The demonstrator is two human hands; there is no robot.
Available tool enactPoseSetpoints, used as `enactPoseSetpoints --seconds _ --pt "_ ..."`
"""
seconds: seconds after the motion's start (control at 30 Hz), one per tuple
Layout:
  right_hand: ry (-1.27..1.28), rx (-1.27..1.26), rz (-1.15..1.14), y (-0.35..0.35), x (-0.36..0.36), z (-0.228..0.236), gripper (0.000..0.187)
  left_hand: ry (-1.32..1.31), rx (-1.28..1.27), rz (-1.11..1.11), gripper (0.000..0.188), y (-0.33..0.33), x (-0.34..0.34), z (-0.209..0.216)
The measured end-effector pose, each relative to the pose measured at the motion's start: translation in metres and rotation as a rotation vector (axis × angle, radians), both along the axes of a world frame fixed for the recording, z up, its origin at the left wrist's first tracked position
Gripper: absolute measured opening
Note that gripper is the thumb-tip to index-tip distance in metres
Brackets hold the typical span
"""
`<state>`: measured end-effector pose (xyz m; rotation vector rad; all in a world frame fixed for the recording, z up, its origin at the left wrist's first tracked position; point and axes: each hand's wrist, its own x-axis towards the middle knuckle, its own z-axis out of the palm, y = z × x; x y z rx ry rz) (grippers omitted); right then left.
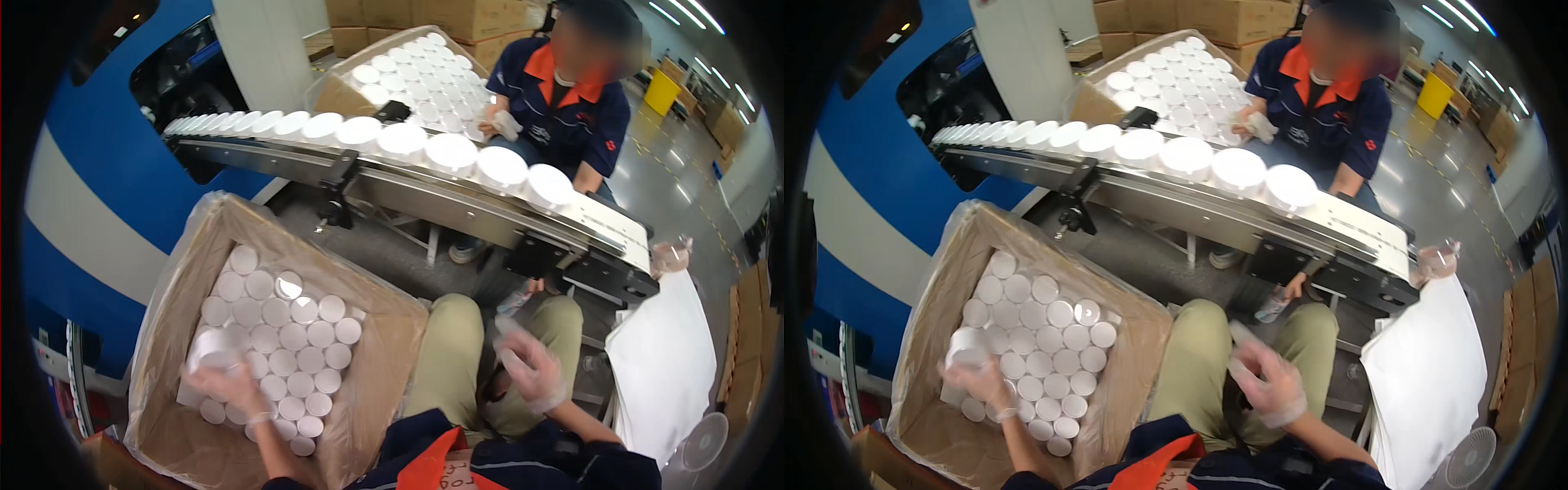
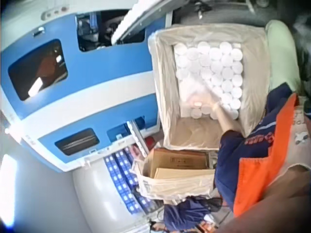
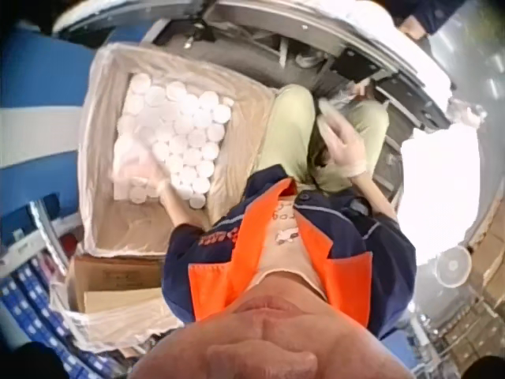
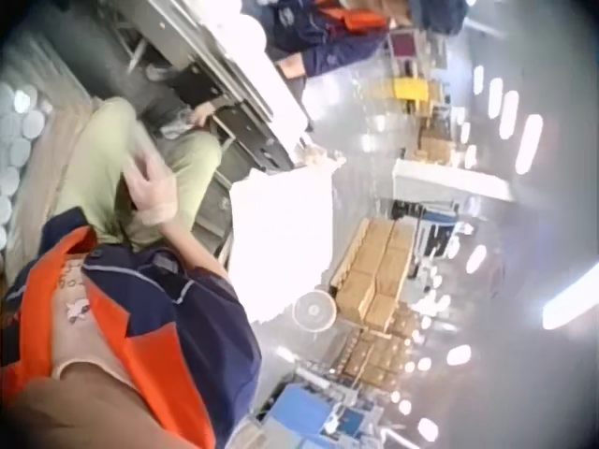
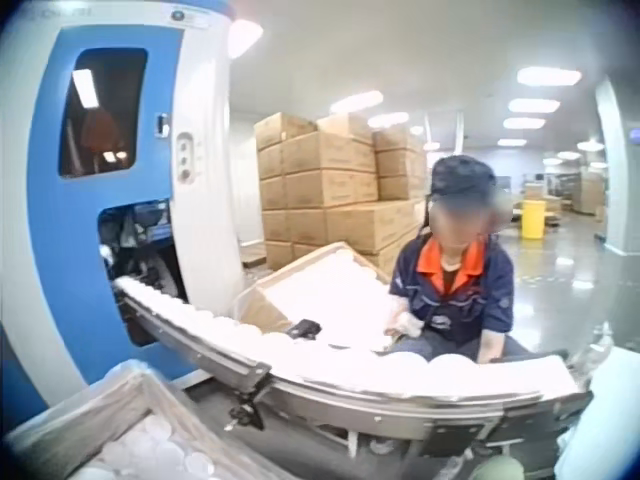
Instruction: The person packs plastic lids from a conveyor belt into a box, places a stack of foam sheets into the box, and removes their gloves.
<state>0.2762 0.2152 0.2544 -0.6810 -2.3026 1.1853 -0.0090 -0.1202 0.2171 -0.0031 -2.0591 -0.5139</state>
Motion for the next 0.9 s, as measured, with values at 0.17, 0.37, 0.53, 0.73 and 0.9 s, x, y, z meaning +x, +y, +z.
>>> enactPoseSetpoints --seconds 0.17,0.37,0.53,0.73,0.9 --pt "0.308 0.443 0.146 0.029 -0.039 0.077 0.075 0.004 -0.003 -1.156 0.087 0.245 0.083 0.098" --pt "0.731 0.143 -0.314 0.122 -0.042 0.092 0.052 0.025 -0.131 -1.331 0.066 0.405 0.142 0.150" --pt "-0.043 0.536 -0.625 0.219 -0.009 0.086 0.036 -0.455 -0.529 -1.184 0.067 0.478 0.175 0.164" --pt "-0.193 0.405 -0.434 0.228 -0.028 0.080 0.038 -0.493 -0.498 -1.031 0.072 0.473 0.155 0.128" --pt "-0.070 0.326 -0.406 0.202 -0.031 0.072 0.040 -0.078 -0.104 -1.371 0.053 0.331 0.129 0.124"
